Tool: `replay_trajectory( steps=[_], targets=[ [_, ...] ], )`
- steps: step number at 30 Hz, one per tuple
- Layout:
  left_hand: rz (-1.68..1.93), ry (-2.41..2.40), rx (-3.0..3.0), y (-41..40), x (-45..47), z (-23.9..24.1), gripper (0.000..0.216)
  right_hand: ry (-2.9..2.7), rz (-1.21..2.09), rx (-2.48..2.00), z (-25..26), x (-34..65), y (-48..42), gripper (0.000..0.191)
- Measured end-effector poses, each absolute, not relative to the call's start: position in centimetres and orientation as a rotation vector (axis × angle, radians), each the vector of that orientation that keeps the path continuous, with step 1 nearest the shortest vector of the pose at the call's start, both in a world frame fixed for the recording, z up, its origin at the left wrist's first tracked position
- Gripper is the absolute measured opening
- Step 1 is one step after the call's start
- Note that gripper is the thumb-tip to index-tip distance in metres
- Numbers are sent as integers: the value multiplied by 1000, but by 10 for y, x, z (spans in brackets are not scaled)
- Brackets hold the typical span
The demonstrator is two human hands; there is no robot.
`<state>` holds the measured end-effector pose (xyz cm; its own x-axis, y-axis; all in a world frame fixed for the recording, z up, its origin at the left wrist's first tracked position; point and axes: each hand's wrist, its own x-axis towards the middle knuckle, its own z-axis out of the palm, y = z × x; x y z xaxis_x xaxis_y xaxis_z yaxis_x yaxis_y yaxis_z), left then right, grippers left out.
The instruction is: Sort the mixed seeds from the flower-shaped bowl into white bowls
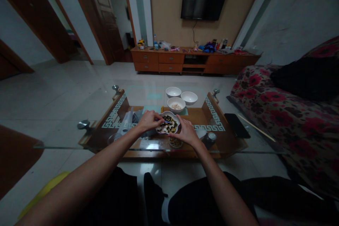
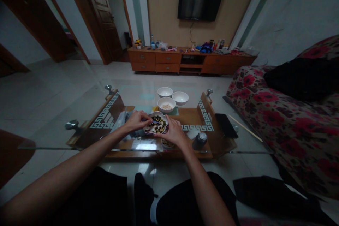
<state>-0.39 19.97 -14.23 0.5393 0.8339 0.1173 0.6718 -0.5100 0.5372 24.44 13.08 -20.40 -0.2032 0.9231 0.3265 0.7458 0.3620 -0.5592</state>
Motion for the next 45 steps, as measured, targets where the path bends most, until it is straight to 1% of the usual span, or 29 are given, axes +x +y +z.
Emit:
replay_trajectory(
  steps=[9, 15, 22, 26, 31, 33, 40, 45],
  targets=[
    [455, 1289, 2436, 199, 2, -140, 29, -2008, 373, -1434, -204, 245, 130, 117],
    [453, 1271, 2452, 197, 8, -136, 23, -2018, 382, -1447, -200, 244, 130, 118],
    [483, 1227, 2417, 198, 12, -140, 23, -2014, 392, -1460, -198, 244, 128, 119],
    [605, 1321, 2278, 206, 13, -149, 25, -2015, 388, -1455, -200, 244, 129, 119],
    [869, 1520, 1909, 218, 22, -155, 30, -2008, 348, -1464, -206, 243, 130, 119],
    [924, 1571, 1829, 220, 26, -155, 31, -2003, 335, -1463, -207, 243, 130, 119],
    [867, 1605, 1861, 220, 33, -154, 32, -2019, 320, -1420, -209, 245, 130, 118],
    [765, 1486, 2020, 218, 13, -148, 29, -2014, 318, -1431, -208, 244, 130, 118]
  ],
)
